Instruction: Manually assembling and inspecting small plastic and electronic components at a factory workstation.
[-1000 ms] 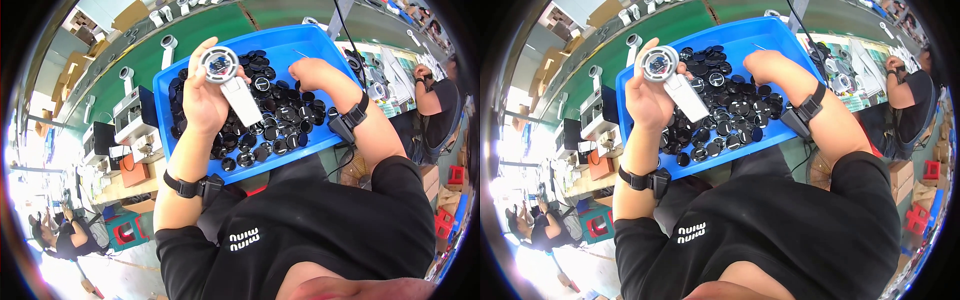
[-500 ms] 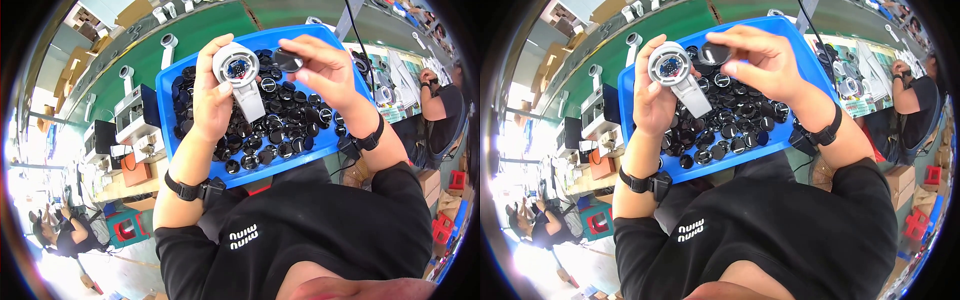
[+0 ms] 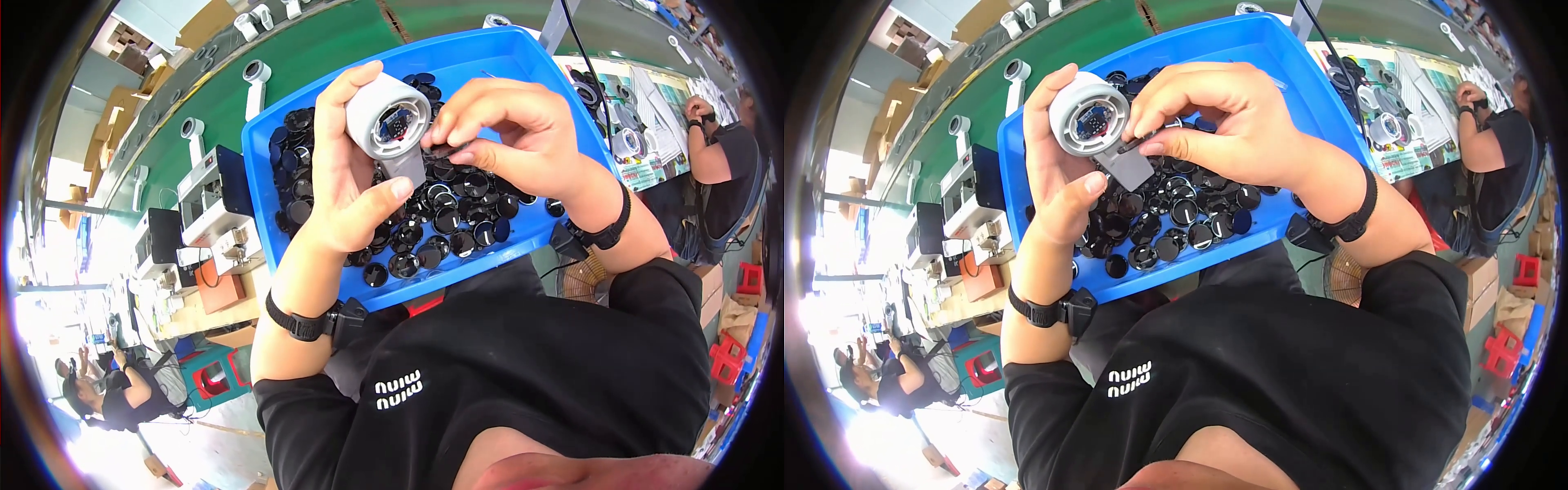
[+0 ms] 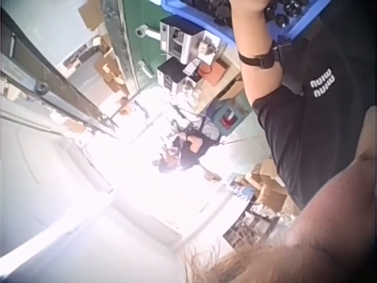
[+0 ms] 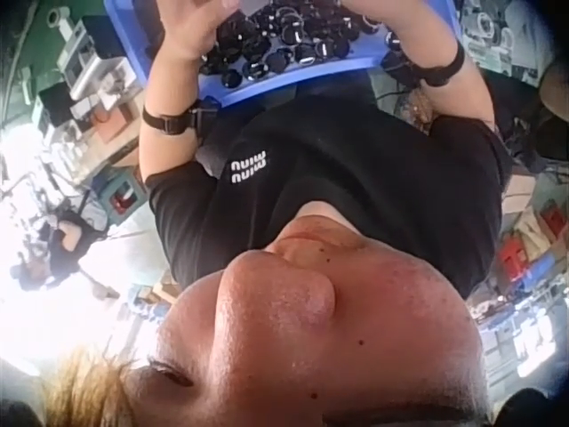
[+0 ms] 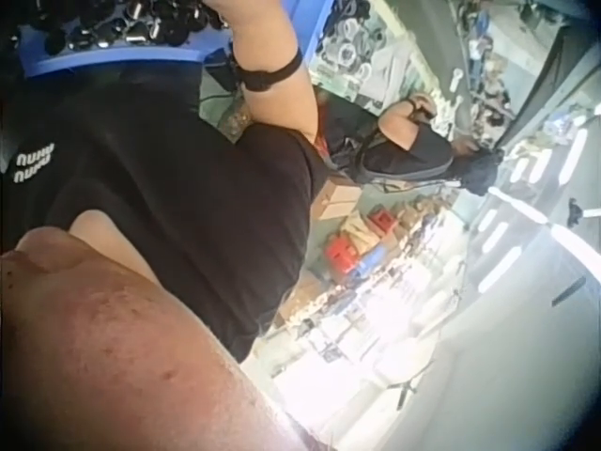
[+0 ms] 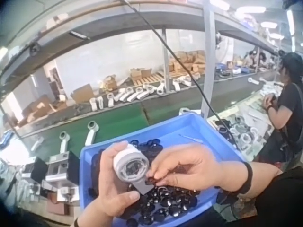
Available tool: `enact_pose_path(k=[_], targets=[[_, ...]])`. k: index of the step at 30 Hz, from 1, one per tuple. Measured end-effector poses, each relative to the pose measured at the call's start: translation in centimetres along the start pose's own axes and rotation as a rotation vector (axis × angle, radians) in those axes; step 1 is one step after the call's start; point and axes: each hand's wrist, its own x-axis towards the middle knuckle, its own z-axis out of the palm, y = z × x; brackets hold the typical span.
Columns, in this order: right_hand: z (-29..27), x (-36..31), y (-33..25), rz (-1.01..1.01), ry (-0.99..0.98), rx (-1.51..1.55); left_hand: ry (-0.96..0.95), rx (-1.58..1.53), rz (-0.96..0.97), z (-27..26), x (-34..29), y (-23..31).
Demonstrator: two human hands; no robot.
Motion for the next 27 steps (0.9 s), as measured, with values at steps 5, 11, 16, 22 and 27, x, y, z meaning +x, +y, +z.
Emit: enact_pose_path(k=[5,11,16,22,27], targets=[[0.0,0.0,-0.8,-0.244,0.002,-0.24,-0.04,0.097,0.041,-0.2,-0.1,-0.1],[1.2,-0.5,-0.7,-0.258,0.111,-0.337,-0.091,0.546,0.43,-0.2,0.4,-0.5],[0.4,-0.9,-1.2,-0.377,-0.009,-0.469,-0.119,0.675,0.531,-0.1,0.7,-0.1],[0.5,-1.1,-1.7,-0.409,-0.018,-0.513,-0.104,0.686,0.562,0.2,0.6,-0.1],[1.1,-0.8,-1.7,-0.444,0.057,-0.517,-0.119,0.576,0.492,0.3,0.2,-0.2]])
